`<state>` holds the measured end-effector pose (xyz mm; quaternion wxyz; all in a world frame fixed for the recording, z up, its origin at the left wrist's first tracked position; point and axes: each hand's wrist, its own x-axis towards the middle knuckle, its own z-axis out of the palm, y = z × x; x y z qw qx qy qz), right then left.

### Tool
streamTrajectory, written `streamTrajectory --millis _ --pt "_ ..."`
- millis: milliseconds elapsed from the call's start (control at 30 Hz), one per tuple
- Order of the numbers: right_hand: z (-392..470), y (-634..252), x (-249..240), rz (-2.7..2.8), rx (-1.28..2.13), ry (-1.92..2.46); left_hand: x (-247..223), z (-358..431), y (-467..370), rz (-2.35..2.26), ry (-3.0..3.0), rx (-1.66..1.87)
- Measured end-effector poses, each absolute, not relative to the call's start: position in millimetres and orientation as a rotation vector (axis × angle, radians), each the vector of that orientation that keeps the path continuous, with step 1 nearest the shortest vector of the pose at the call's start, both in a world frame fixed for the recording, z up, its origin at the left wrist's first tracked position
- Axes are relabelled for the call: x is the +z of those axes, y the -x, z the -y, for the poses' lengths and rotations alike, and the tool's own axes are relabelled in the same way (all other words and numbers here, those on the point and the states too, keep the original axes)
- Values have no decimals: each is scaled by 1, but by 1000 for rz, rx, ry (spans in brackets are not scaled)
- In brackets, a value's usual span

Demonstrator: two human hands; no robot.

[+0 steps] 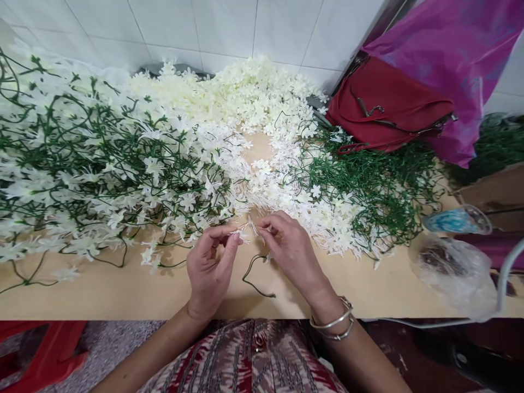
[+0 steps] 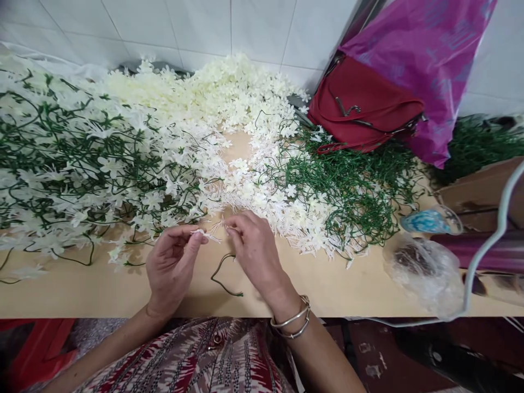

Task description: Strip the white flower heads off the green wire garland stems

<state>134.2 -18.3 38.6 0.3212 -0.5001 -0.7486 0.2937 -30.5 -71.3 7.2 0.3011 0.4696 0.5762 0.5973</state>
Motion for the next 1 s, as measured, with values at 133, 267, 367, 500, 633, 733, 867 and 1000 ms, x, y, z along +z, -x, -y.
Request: streamTrajectory --millis 133,267,367,500,633,733,867,1000 --pt "1 -118 40 2339 590 1213 13 71 25 -1435 -1164 1592" --pt "-7 -114 37 2417 518 1207 15 66 20 -1382 -1050 1582" --pt "-6 -124 37 2220 605 1201 16 63 19 -1336 -935 1543" --pt "5 -143 43 1724 814 1240 23 57 20 -1288 -842 1458" --pt "24 -144 49 1366 1111 1176 32 50 17 -1256 -850 1375" --pt "37 -135 51 1245 1133 1130 36 48 12 -1230 -879 1339" --pt "44 -126 45 1290 913 1147 42 50 6 -1188 -886 1343" --pt "42 -126 35 1330 846 1207 47 52 3 -1174 -915 1316"
